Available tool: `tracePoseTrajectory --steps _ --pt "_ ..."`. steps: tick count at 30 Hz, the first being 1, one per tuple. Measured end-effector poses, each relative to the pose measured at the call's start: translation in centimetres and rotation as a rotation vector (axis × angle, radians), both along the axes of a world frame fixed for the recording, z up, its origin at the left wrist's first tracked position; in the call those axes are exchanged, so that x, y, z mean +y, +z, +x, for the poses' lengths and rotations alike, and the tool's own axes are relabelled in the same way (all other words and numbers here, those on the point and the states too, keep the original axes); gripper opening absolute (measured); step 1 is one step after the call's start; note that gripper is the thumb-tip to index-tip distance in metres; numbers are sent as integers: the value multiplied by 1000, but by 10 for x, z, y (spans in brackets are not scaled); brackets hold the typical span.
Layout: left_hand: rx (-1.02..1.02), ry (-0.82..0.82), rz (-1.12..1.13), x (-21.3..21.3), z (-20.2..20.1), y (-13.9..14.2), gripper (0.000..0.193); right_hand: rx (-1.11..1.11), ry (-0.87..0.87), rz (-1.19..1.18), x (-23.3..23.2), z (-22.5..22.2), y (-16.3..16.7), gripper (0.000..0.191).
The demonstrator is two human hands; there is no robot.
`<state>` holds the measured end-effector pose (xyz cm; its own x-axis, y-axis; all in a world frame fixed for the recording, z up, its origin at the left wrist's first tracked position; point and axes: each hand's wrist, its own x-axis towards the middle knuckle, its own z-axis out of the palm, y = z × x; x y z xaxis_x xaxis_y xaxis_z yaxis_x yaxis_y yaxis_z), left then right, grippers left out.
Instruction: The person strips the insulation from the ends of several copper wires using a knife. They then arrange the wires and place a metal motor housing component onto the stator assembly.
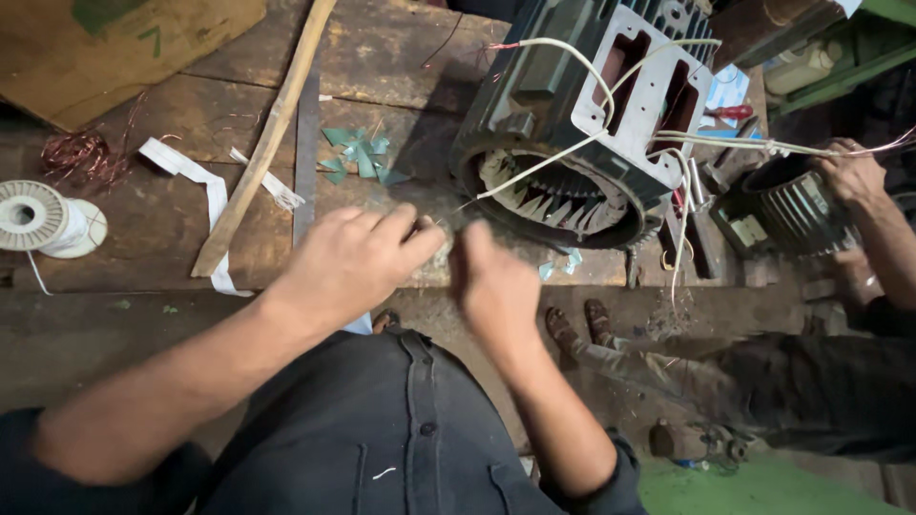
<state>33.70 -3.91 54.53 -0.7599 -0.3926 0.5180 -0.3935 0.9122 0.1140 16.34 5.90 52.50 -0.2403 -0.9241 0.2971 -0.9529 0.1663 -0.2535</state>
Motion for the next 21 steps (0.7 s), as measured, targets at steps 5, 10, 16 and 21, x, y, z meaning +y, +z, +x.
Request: tracePoseTrajectory --steps 5,10,16,21 --pt "-37 11 -31 5 -4 -5 13 -92 153 -60 2 -13 -25 19" --pt "-129 18 -34 8 -11 2 6 -29 -14 -55 -3 -17 -26 16" --pt "-198 61 77 11 -28 16 14 -301 215 -121 29 -18 -16 14" --pt "6 -107 119 -12 -62 30 42 -644 -200 -250 62 -57 0 16"
